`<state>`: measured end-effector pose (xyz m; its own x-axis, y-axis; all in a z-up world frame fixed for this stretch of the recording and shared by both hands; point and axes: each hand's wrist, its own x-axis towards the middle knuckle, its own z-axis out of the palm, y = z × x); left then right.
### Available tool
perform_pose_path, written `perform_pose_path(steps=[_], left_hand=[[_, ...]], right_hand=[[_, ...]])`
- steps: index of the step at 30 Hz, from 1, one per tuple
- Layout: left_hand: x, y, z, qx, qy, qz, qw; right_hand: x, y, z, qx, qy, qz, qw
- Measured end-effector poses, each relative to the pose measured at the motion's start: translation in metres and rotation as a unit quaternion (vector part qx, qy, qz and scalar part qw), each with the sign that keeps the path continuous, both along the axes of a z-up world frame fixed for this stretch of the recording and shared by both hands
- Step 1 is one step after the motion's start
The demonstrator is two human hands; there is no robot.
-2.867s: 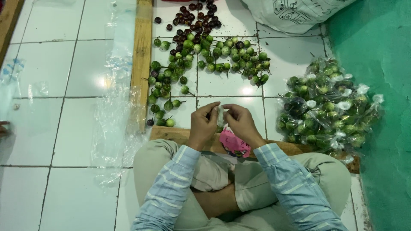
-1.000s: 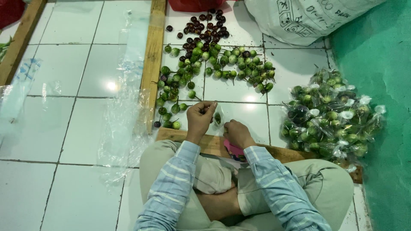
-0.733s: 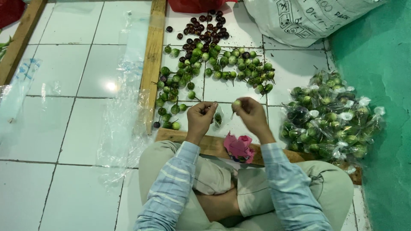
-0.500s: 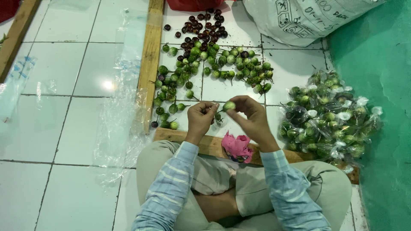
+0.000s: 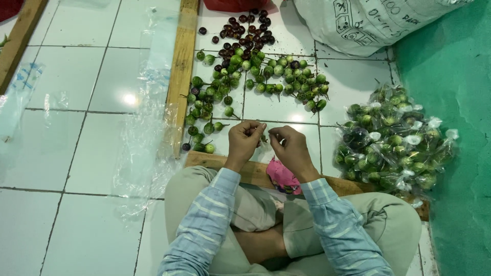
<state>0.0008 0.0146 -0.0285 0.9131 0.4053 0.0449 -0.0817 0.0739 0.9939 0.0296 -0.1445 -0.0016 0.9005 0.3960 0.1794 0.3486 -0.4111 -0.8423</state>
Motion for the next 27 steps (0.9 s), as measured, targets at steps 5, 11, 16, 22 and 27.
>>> perform_pose_path(steps=[5, 11, 16, 22, 27], left_hand=[[-0.002, 0.008, 0.001, -0.031, 0.016, -0.001, 0.999], [-0.006, 0.019, 0.012, -0.083, -0.032, -0.043, 0.995], [-0.01, 0.022, -0.007, 0.058, -0.081, -0.106, 0.989], [-0.006, -0.023, -0.039, 0.013, -0.068, -0.271, 0.96], [-0.015, -0.031, 0.008, -0.069, -0.038, -0.315, 0.946]], right_hand=[[-0.01, -0.001, 0.045, -0.087, -0.016, 0.103, 0.991], [-0.005, -0.001, 0.043, -0.055, -0.075, 0.074, 0.993], [-0.004, -0.007, 0.076, 0.068, -0.124, 0.046, 0.989], [-0.001, -0.018, 0.092, 0.058, -0.105, 0.081, 0.989], [0.023, -0.061, 0.081, 0.013, -0.189, 0.009, 0.982]])
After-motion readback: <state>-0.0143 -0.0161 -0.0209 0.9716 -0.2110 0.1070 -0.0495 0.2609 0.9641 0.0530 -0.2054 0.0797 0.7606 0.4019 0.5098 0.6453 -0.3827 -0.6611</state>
